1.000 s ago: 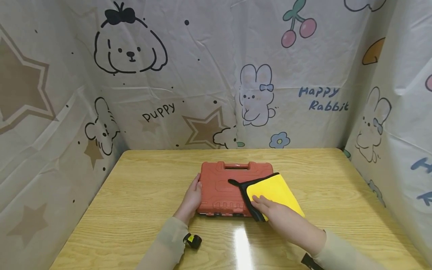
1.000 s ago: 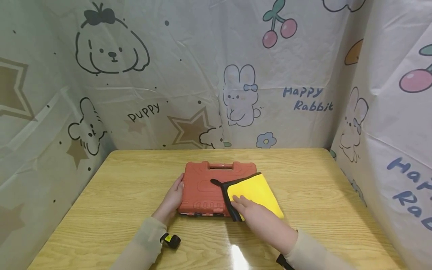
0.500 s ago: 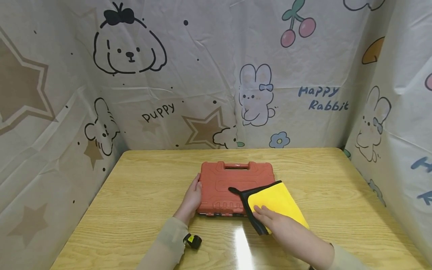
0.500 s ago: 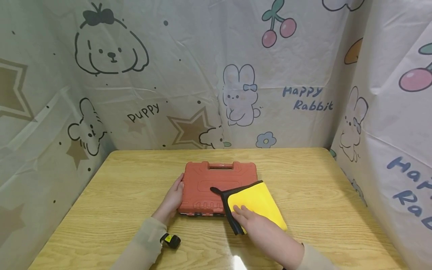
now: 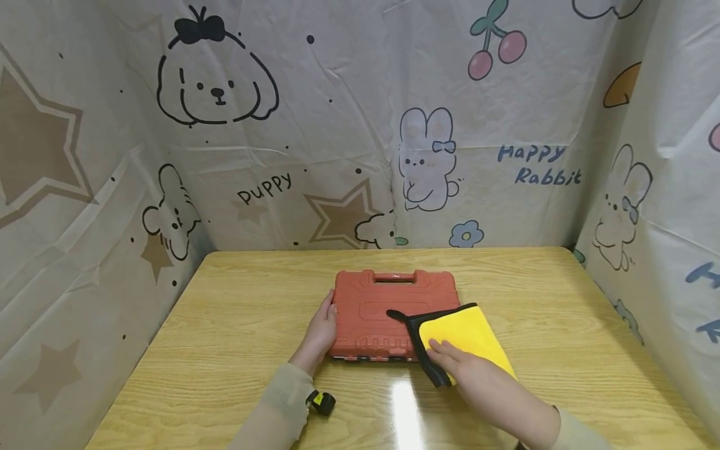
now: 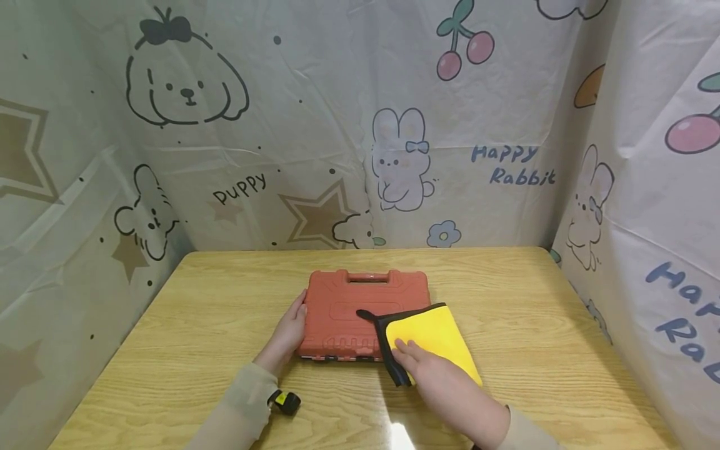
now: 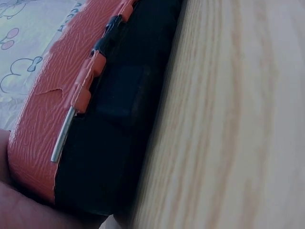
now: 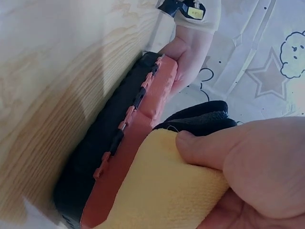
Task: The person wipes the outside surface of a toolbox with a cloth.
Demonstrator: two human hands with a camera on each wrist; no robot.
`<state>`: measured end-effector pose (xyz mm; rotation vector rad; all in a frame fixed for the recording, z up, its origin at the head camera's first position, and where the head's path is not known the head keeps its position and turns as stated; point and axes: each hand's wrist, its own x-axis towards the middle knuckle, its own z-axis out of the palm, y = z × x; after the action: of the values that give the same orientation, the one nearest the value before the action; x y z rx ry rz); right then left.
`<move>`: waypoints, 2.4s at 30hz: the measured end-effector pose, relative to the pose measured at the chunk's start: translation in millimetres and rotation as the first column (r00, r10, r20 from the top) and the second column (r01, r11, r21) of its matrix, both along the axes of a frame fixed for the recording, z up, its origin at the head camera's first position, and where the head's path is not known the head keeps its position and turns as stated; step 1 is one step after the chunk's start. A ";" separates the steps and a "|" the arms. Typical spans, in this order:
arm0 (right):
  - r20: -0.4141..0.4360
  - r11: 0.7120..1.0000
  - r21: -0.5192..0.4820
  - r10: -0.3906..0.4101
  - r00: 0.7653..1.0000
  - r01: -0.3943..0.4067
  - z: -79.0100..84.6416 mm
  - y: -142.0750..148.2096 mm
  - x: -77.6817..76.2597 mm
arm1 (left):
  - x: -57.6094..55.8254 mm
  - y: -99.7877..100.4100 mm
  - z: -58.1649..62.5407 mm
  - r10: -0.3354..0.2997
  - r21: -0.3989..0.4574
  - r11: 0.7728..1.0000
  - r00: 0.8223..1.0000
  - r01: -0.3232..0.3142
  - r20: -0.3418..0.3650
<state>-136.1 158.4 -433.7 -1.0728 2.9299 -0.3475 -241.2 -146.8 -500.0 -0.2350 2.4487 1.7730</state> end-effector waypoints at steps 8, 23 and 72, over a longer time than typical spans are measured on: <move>0.023 0.999 -0.049 -0.023 0.999 0.024 2.9 -1.0 -13.1 | -0.2 -1.7 0.0 -0.001 -0.025 1.000 1.000 0.001 -0.004; 0.059 0.994 0.014 -0.109 0.992 0.109 13.3 -5.1 -38.4 | -0.9 -0.2 1.7 0.006 -0.064 0.998 1.000 -0.006 -0.010; 0.158 0.954 0.031 -0.300 0.941 0.299 9.5 5.1 -165.5 | 1.3 -2.7 3.2 -0.019 -0.098 0.995 0.997 0.012 -0.075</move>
<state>-301.6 163.5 -424.2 -0.5623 2.9400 -0.4042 -239.9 -149.5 -496.8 -0.1591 2.5859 1.6881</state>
